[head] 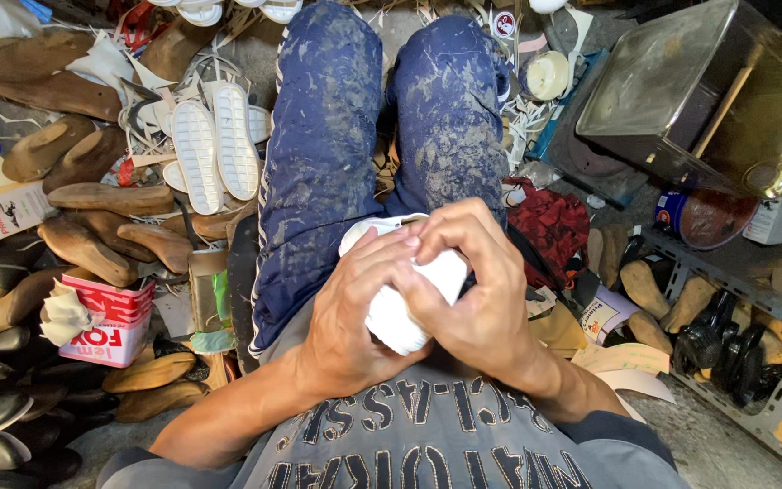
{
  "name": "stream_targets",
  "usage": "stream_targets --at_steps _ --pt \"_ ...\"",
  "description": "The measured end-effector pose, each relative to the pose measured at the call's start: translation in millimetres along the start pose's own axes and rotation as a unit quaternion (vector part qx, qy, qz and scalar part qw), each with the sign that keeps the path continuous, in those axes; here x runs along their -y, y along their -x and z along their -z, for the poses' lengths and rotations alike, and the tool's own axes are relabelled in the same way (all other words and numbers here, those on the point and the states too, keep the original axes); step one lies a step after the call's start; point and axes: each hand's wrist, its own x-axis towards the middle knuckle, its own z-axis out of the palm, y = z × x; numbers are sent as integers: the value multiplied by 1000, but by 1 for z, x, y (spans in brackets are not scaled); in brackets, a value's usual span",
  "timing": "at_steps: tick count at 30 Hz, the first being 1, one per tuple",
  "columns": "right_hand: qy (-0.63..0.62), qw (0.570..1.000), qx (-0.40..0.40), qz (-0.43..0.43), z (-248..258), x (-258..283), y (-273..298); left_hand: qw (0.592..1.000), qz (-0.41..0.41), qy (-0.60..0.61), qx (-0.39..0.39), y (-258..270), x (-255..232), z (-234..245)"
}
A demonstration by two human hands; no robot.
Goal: The person is repairing a white shoe by hand. They use a small stick to apply a substance to the shoe's edge and then press the parts together. The person also handles a shoe last and other shoe parts in a cluttered workshop.
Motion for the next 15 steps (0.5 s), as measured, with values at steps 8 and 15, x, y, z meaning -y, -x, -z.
stream_targets --at_steps 8,15 --pt "-93 993 -1 -77 16 -11 -21 991 79 40 -100 1 -6 10" --pt "-315 946 36 -68 -35 -37 -20 997 64 -45 17 7 17 18"
